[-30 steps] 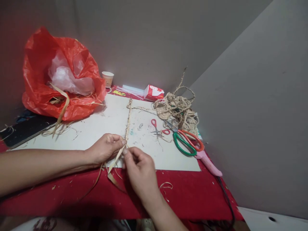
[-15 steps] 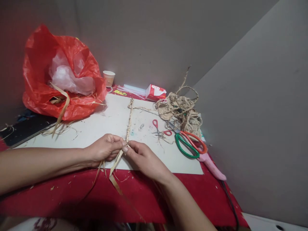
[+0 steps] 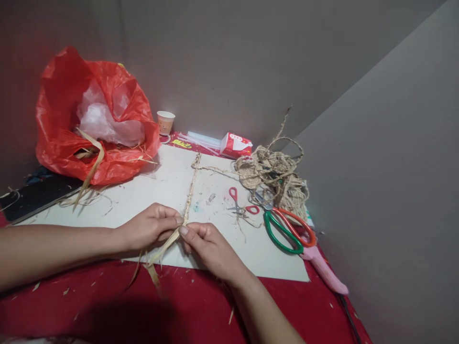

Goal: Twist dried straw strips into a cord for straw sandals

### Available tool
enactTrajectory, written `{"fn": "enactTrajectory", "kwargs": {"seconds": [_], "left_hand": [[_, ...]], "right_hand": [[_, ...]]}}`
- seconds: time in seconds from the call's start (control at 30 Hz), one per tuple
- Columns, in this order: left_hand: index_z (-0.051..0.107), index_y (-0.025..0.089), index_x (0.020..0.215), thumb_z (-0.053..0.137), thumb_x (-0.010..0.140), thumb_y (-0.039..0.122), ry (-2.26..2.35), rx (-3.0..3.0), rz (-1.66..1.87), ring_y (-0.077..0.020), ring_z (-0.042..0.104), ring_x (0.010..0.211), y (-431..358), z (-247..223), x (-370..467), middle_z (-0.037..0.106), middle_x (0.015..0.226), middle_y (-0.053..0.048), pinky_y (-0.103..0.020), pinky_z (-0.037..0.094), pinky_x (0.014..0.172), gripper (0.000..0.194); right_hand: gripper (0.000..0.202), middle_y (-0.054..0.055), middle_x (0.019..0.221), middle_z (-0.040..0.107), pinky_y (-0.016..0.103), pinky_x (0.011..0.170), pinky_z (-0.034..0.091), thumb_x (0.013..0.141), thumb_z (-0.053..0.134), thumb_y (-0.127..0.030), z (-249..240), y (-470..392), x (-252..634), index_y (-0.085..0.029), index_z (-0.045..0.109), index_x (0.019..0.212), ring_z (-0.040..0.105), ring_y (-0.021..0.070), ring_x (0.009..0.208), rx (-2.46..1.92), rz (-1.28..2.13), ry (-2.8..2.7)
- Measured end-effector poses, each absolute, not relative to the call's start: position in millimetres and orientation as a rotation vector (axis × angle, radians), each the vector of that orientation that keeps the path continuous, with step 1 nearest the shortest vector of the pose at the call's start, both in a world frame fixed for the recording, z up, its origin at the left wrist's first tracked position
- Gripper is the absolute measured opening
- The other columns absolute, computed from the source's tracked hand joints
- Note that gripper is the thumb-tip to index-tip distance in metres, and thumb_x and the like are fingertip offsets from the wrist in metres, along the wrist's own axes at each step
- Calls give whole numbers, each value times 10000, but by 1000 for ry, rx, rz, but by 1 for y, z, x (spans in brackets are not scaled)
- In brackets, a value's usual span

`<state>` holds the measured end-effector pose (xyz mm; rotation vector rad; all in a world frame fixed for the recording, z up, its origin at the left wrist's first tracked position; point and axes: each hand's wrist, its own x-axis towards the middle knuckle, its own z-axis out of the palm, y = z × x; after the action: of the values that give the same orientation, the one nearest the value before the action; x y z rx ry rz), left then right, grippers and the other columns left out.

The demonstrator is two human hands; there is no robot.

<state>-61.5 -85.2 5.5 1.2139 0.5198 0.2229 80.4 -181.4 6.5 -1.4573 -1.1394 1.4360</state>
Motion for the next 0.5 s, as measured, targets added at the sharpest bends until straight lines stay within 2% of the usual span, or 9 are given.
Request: {"fn": "enactTrajectory", "kwargs": {"seconds": [0.17, 0.37, 0.5], "left_hand": [[538, 138, 649, 441, 841, 291, 489, 1539, 278, -68, 341, 509, -86, 8, -64, 440, 543, 45, -197, 279, 493, 264], [560, 140, 695, 376, 824, 191, 495, 1825, 176, -74, 378, 507, -84, 15, -66, 464, 567, 34, -200, 281, 493, 230], [489, 163, 664, 366, 814, 194, 572, 2016, 99, -87, 397, 500, -87, 22, -68, 436, 538, 39, -207, 264, 477, 197]], "right_hand": [[450, -72, 451, 306, 229, 412, 147, 867, 497, -451, 2, -183, 81, -173, 413, 523, 202, 65, 424, -1428, 1383, -1032], [343, -104, 421, 235, 216, 376, 93, 844, 554, -392, -8, -184, 69, -145, 551, 606, 141, 49, 377, -1289, 1447, -720], [386, -107, 430, 229, 202, 359, 100, 810, 606, -358, -10, -184, 61, -180, 402, 534, 132, 42, 381, -1213, 1461, -553]]}}
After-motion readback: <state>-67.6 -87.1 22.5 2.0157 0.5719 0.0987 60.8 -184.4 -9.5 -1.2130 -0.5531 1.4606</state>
